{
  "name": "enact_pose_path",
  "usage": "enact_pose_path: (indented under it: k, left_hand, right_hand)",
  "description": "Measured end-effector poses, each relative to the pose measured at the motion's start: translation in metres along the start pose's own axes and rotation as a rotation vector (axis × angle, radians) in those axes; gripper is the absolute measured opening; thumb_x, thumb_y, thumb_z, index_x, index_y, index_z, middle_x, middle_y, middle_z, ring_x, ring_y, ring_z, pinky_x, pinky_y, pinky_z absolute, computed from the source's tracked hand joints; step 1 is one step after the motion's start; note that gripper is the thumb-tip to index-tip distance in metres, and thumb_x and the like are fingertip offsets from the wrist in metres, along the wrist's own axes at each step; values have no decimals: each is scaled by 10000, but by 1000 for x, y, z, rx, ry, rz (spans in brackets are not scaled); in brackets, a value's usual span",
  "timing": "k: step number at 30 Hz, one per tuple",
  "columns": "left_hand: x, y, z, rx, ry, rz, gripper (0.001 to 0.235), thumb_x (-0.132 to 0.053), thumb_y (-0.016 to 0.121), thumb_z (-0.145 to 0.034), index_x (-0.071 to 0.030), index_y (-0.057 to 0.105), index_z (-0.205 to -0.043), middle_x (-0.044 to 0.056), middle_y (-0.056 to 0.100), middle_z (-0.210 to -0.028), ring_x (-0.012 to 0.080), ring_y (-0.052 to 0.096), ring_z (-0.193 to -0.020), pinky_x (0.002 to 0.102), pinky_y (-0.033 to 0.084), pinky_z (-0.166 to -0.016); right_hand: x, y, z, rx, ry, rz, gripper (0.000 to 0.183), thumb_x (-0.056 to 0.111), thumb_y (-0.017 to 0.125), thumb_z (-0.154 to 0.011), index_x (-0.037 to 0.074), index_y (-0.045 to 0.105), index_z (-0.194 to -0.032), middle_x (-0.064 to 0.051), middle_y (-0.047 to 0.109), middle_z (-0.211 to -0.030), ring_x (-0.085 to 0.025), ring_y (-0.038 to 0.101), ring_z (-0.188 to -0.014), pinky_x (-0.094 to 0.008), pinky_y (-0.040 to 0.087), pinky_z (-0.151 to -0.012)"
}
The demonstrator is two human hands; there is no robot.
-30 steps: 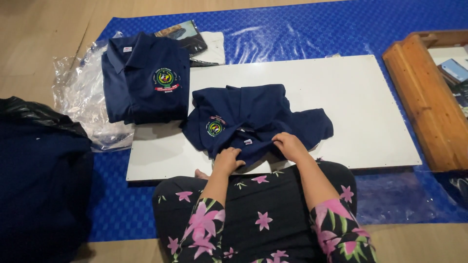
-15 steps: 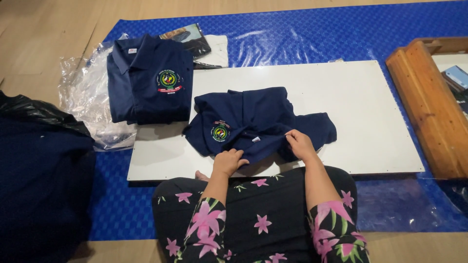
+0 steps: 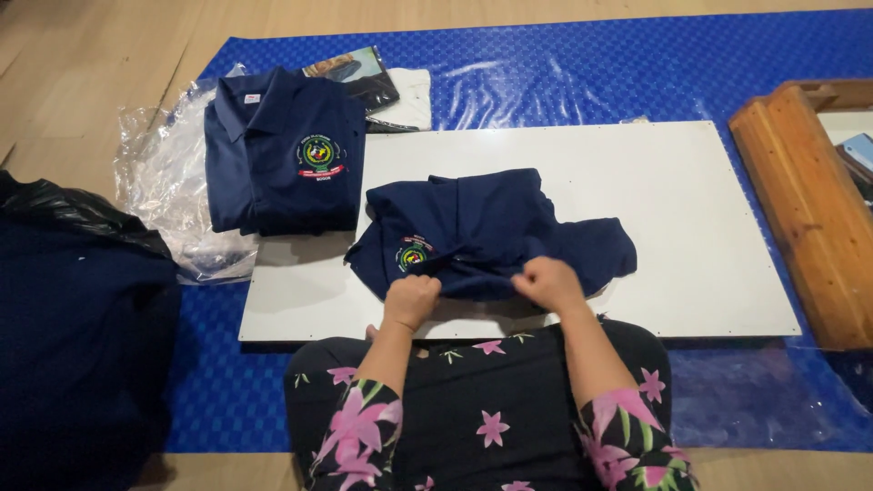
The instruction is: The person folds a navy blue polo shirt on a white board placed on a blue mat. They fold the sides inward, fold the bottom up, and then fold the shirt in half to create a neat stack.
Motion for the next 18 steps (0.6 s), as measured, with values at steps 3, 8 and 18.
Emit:
enact_pose_path:
  k: [3,8,18]
  left_hand:
    - [-41,18,15,9,122,69,130,-330,578,-805,-297,512,-698,-49,502,-588,209,570,-536,369,447,-459]
    - [-83,-23,-3,151,246,262,198,-380,619,-760,-233,632,-628,18,618,-601,260,610,-612,425,466,-561]
    - [20,-15,-5,385,-543,322,604,-425,850,-717,-162,655,-1224,71,644,-1174,319,607,-1092,438,481,-882]
  right_hand:
    - [70,37,17,315,-189,327,246,382,676,-825,151,760,-818,-101,762,-856,-332,732,-940,-458,596,-829]
    - [95,100,45,454,-415,639,151,256,631,-782,197,769,-760,-6,771,-847,-231,615,-1037,-411,360,-922]
    - [79,35,23,-387,-261,323,354,354,801,-702,190,557,-901,-12,561,-996,-230,656,-693,-329,534,-596]
Point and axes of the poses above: each hand's wrist, its own z-axis away from the middle knuckle, its own y-axis out of the palm, x = y × z, the point moved 9 cm from there along -z, towards the middle knuckle
